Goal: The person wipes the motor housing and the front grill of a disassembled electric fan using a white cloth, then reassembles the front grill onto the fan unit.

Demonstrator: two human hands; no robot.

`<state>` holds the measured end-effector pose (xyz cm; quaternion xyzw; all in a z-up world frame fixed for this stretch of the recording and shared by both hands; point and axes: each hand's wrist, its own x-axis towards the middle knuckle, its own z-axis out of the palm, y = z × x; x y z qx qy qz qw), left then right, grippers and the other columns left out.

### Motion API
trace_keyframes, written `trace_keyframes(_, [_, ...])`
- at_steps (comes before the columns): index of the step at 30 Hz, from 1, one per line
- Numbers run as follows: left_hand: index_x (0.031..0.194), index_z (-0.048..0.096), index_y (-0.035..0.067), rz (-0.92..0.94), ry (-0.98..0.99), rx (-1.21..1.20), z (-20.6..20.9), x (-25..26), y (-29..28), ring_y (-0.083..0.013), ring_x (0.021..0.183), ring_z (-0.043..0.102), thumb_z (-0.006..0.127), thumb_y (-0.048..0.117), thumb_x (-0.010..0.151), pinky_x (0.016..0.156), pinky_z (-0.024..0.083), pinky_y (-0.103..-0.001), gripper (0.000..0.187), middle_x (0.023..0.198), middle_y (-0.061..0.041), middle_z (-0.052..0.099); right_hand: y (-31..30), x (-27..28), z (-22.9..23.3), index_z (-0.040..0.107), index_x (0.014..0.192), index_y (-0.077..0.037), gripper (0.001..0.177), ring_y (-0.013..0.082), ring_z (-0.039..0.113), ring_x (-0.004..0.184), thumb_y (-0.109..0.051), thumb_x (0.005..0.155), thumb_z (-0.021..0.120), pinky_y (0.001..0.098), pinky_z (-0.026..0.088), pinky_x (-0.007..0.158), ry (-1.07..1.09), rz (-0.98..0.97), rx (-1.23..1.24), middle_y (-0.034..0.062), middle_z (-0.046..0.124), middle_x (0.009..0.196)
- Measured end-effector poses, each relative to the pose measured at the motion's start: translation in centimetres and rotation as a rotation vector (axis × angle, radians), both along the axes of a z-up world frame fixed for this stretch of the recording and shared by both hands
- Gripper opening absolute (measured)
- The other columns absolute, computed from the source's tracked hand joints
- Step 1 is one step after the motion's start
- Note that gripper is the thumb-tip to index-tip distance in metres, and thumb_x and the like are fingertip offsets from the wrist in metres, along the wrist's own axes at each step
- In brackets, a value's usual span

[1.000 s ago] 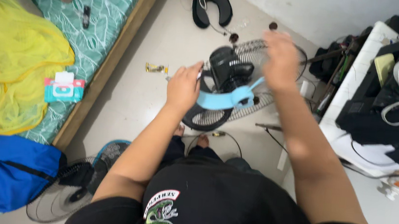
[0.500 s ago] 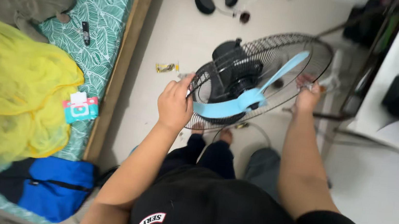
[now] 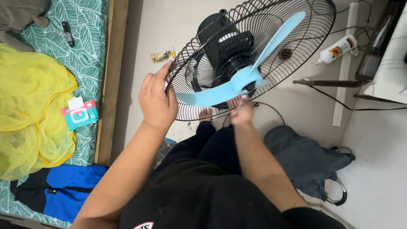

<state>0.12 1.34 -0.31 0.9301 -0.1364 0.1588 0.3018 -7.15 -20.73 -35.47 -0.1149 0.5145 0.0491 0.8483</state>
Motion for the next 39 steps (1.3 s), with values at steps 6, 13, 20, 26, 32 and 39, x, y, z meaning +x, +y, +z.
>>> trace_keyframes(6, [0.136, 0.061, 0.004, 0.021, 0.020, -0.026, -0.4, -0.5, 0.0, -0.0310, 0.090, 0.061, 0.060, -0.012, 0.081, 0.082, 0.051, -0.042, 0.057, 0.099, -0.012, 0.066, 11.7, -3.6, 4.3, 0.052, 0.099, -0.007, 0.027, 0.0282, 0.069, 0.088, -0.029, 0.107, 0.037, 0.0431, 0.059, 0.080, 0.092, 0.092, 0.085, 0.0145, 0.066, 0.095])
trace_keyframes(13, [0.136, 0.060, 0.003, 0.012, 0.049, -0.056, 0.0, -0.8, 0.3, -0.0315, 0.095, 0.063, 0.062, -0.009, 0.078, 0.086, 0.052, -0.041, 0.059, 0.104, -0.010, 0.069, 15.6, -4.9, 8.1, 0.051, 0.099, -0.003, 0.032, 0.0330, 0.067, 0.100, -0.028, 0.112, 0.035, 0.0508, 0.058, 0.097, -0.090, 0.332, 0.268, 0.0168, 0.066, 0.101])
trace_keyframes(20, [0.133, 0.062, 0.004, -0.020, 0.113, -0.118, 0.9, -1.2, 1.0, -0.0342, 0.102, 0.065, 0.066, 0.012, 0.087, 0.089, 0.052, -0.043, 0.048, 0.108, -0.013, 0.071, 14.1, -4.9, 17.0, 0.054, 0.136, -0.004, 0.044, 0.0345, 0.065, 0.119, -0.034, 0.108, 0.038, 0.0487, 0.054, 0.104, -0.440, 0.710, 0.439, 0.0189, 0.064, 0.132])
trace_keyframes(26, [0.131, 0.067, 0.006, -0.202, 0.454, -0.421, 2.7, -0.4, 5.2, -0.0280, 0.104, 0.069, 0.063, 0.039, 0.099, 0.090, 0.053, -0.037, 0.046, 0.117, -0.014, 0.074, 6.7, -0.7, 33.0, 0.043, 0.150, 0.006, 0.071, 0.0374, 0.065, 0.120, -0.047, 0.102, 0.046, 0.0506, 0.053, 0.101, -0.856, 0.945, 0.292, 0.0265, 0.059, 0.141])
trace_keyframes(32, [0.130, 0.064, -0.004, -0.085, 0.670, -1.175, -5.5, -3.1, 8.4, -0.0234, 0.118, 0.066, 0.057, 0.019, 0.097, 0.105, 0.048, -0.031, 0.041, 0.122, -0.016, 0.074, 2.0, 4.2, 42.5, 0.064, 0.133, 0.002, 0.029, 0.0283, 0.065, 0.121, -0.019, 0.115, 0.054, 0.0418, 0.053, 0.111, -1.130, 0.602, -1.455, 0.0133, 0.067, 0.129])
trace_keyframes(39, [0.124, 0.066, -0.005, 0.258, 0.866, -1.467, -11.9, -10.9, 11.4, -0.0229, 0.110, 0.070, 0.052, 0.007, 0.089, 0.099, 0.051, -0.030, 0.040, 0.115, -0.017, 0.076, 8.2, 8.0, 41.3, 0.073, 0.108, -0.005, 0.022, 0.0325, 0.062, 0.107, -0.011, 0.088, 0.070, 0.0516, 0.044, 0.099, -1.303, 0.855, -2.668, 0.0120, 0.067, 0.102])
